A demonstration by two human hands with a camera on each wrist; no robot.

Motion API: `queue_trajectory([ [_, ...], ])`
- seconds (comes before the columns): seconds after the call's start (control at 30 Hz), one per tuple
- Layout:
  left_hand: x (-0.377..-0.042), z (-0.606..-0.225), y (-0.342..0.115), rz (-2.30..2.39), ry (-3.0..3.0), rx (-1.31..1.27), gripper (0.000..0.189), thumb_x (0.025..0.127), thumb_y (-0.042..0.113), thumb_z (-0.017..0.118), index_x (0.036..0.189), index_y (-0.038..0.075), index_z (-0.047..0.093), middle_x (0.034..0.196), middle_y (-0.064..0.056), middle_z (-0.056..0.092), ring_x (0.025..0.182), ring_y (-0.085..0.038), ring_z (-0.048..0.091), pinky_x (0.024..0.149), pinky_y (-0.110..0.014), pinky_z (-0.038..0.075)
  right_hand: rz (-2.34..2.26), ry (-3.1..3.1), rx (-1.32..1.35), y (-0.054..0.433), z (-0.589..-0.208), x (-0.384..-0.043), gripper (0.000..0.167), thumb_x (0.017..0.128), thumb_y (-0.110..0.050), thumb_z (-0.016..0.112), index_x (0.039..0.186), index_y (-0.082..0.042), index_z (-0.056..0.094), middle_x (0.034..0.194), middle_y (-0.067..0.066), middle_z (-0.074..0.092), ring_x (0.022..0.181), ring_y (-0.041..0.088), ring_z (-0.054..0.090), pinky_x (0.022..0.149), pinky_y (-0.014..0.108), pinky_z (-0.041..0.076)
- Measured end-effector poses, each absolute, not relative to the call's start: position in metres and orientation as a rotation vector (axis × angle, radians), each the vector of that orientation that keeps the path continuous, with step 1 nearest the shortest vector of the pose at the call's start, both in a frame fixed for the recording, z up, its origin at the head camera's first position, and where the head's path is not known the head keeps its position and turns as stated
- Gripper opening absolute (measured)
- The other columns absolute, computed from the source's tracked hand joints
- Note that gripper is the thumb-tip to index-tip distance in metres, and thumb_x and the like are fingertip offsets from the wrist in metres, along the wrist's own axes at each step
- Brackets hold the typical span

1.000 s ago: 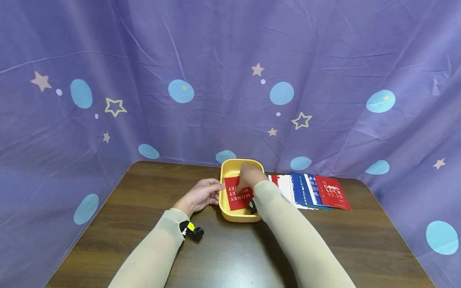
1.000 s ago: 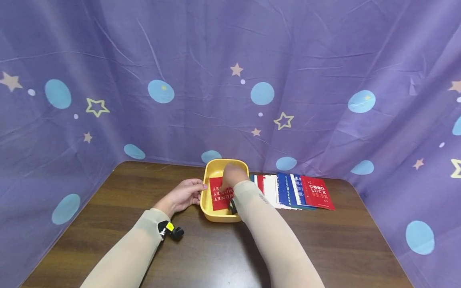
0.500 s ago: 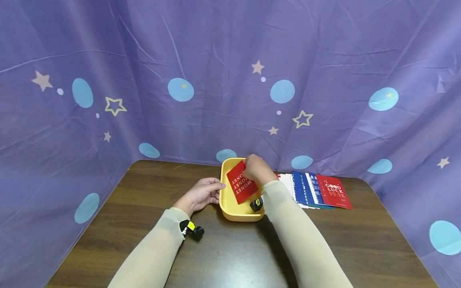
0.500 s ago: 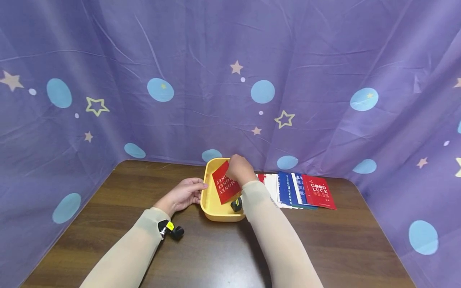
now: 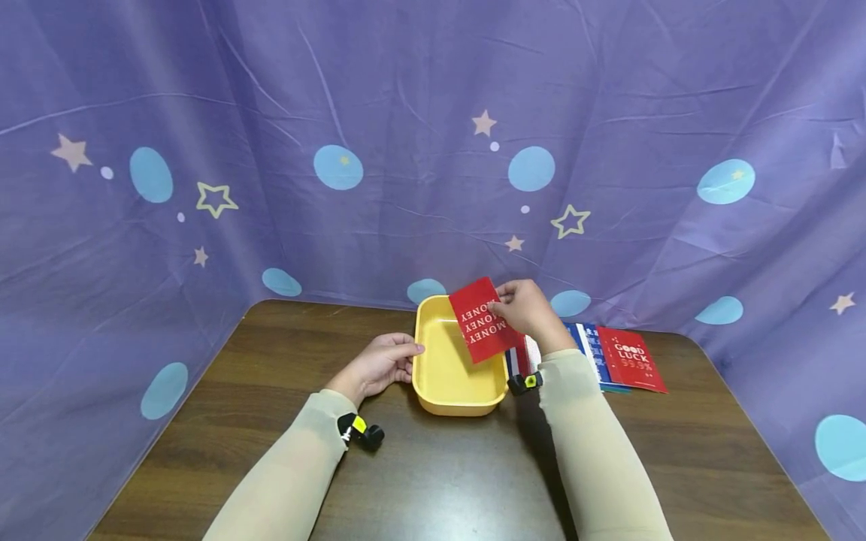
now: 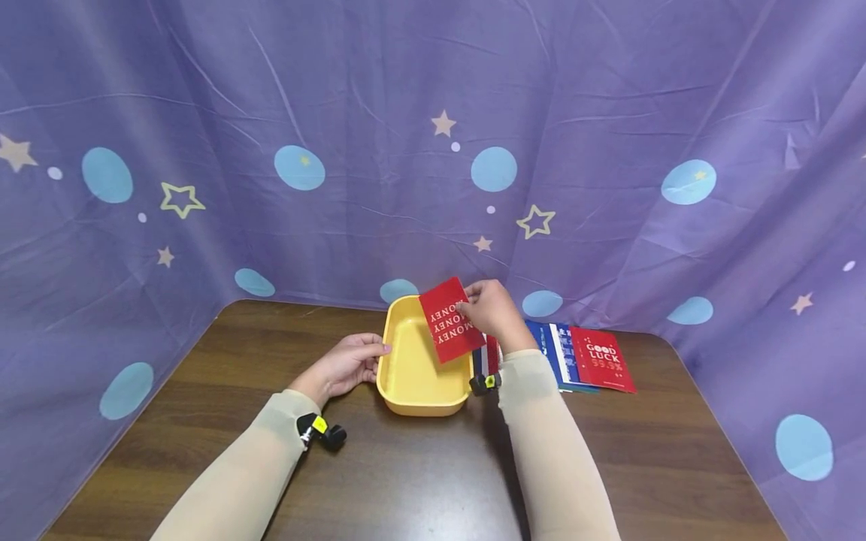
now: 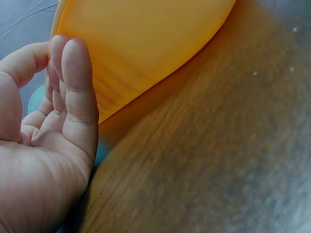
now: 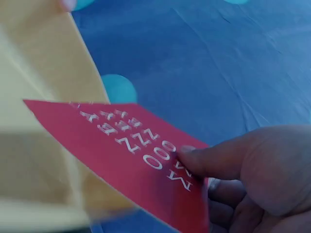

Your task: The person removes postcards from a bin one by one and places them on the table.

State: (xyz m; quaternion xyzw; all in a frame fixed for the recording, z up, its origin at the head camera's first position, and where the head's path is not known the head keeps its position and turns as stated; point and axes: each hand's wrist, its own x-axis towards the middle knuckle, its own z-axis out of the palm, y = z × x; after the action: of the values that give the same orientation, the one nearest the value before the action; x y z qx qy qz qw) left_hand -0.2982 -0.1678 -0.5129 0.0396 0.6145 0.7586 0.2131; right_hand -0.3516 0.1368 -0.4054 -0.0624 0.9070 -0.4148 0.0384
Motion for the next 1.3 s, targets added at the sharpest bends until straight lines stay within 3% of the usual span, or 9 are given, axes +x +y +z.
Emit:
queue_trajectory([
  [0.3, -0.297, -0.522, -0.162, 2.096, 1.694, 0.108, 0.01, 0.11, 0.009, 0.067, 0.1, 0.011, 0.067, 0.075, 0.001, 0.074, 0.062, -0.009, 0.069, 0.059, -0.023, 0.064, -1.356, 2.847, -0.179, 0.194, -0.401, -0.336, 0.026, 0.109, -0.014, 0.075, 0.126, 0.005, 0.075, 0.11, 0.024, 0.083, 0.078, 0.015, 0.076, 0.067, 0.029, 0.068],
  [0.6, -0.298, -0.524, -0.162, 2.104, 1.696, 0.114, 0.01, 0.11, 0.008, 0.066, 0.1, 0.011, 0.067, 0.074, 0.001, 0.073, 0.062, -0.008, 0.068, 0.059, -0.023, 0.063, -1.343, 2.984, -0.111, 0.244, -0.385, -0.325, 0.037, 0.112, -0.015, 0.069, 0.143, 0.005, 0.071, 0.13, 0.032, 0.079, 0.093, 0.026, 0.078, 0.07, 0.033, 0.069],
  [0.93, -0.303, -0.517, -0.164, 2.099, 1.704, 0.131, 0.011, 0.11, 0.009, 0.067, 0.1, 0.011, 0.067, 0.074, 0.002, 0.072, 0.062, -0.008, 0.067, 0.059, -0.023, 0.063, -1.238, 3.092, 0.25, 0.306, -0.398, -0.327, 0.045, 0.114, -0.018, 0.065, 0.155, 0.001, 0.065, 0.139, 0.034, 0.074, 0.105, 0.032, 0.075, 0.067, 0.02, 0.057],
  [1.17, -0.305, -0.517, -0.168, 2.09, 1.722, 0.108, 0.01, 0.11, 0.009, 0.067, 0.1, 0.011, 0.067, 0.074, 0.002, 0.071, 0.062, -0.009, 0.067, 0.058, -0.023, 0.062, -1.312, 3.024, 0.544, 0.343, -0.426, -0.333, 0.051, 0.111, -0.019, 0.066, 0.16, -0.006, 0.062, 0.138, 0.033, 0.072, 0.092, 0.022, 0.071, 0.061, 0.021, 0.056],
  [1.3, -0.305, -0.517, -0.167, 2.09, 1.727, 0.107, 0.009, 0.11, 0.009, 0.067, 0.101, 0.011, 0.067, 0.076, 0.002, 0.071, 0.062, -0.009, 0.066, 0.059, -0.023, 0.062, -1.335, 2.916, 0.738, 0.359, -0.439, -0.333, 0.054, 0.114, -0.024, 0.061, 0.166, -0.01, 0.056, 0.148, 0.033, 0.065, 0.105, 0.031, 0.069, 0.068, 0.031, 0.06],
])
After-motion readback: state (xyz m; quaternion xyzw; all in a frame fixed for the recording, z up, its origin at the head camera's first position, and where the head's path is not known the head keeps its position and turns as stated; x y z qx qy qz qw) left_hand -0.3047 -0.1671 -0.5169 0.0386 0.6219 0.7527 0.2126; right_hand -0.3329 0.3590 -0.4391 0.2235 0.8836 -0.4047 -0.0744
